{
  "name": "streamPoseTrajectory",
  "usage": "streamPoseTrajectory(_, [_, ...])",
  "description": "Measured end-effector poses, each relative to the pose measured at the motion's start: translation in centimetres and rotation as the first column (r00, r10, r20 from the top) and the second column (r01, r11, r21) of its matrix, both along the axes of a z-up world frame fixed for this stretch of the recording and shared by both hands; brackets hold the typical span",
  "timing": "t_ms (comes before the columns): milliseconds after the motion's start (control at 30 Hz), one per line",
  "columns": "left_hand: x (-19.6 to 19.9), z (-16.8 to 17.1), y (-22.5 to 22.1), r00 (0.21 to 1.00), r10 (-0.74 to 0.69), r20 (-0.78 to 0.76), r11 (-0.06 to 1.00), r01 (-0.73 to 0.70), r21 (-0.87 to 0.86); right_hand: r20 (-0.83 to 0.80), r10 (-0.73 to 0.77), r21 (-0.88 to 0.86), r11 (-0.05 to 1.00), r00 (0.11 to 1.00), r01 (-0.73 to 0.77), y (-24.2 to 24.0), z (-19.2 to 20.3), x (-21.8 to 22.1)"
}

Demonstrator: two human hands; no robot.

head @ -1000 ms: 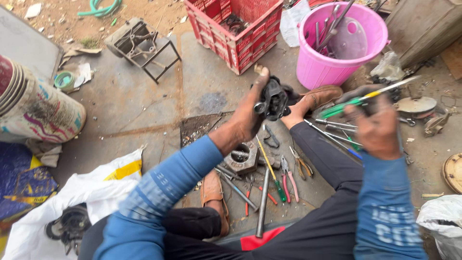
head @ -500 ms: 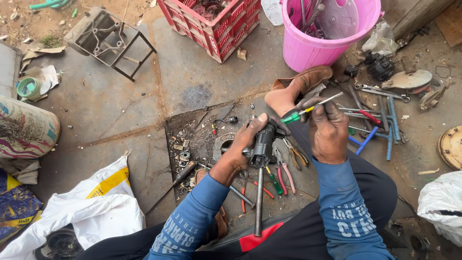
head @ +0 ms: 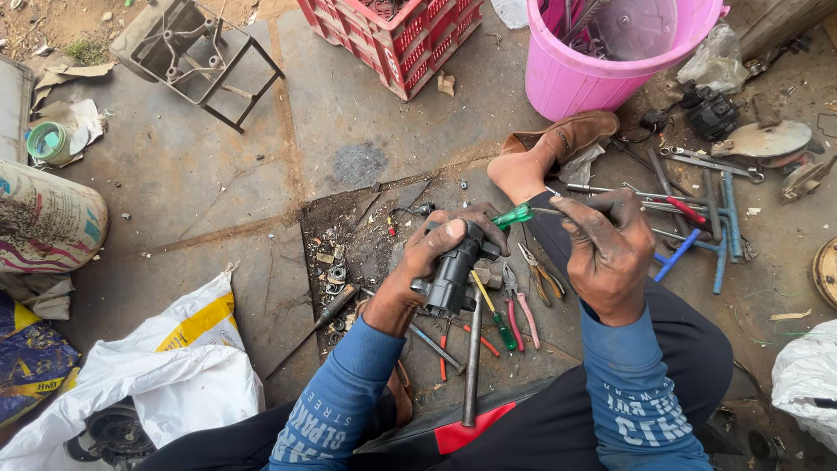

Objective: The person disassembles and repairs a small mechanical component using a screwdriver, pliers, and a hammer while sitting on the floor.

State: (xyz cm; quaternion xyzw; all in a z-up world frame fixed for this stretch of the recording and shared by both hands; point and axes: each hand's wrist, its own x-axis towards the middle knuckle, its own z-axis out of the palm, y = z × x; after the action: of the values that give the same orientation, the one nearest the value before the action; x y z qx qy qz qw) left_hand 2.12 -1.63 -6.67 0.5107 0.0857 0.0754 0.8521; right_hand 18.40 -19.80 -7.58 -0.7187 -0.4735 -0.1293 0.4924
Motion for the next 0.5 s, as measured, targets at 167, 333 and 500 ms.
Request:
streamPoseTrajectory(167, [0.4, -1.1, 0.6, 0.999, -0.028, 0.038, 0.969, 0.018, 0.246, 0.043, -0.052, -0.072, 0.996, 0.998, 0.055, -0.4, 0.6, -0.1])
streamPoseTrajectory(333, [-0.7, -1.6, 0.2, 0.967, 0.18, -0.182, 0.892, -0.083, 0.444, 0.267, -0.018, -0.224, 0.971, 0.964, 0.08, -1.5, 1.6, 0.9])
streamPoseTrajectory(500, [-0.5, -1.2, -0.1, 0.96, 0.143, -0.239, 0.697, 0.074, 0.713, 0.207, 0.122, -0.33, 0.943, 0.971, -0.048, -0.9, 2.4, 0.3])
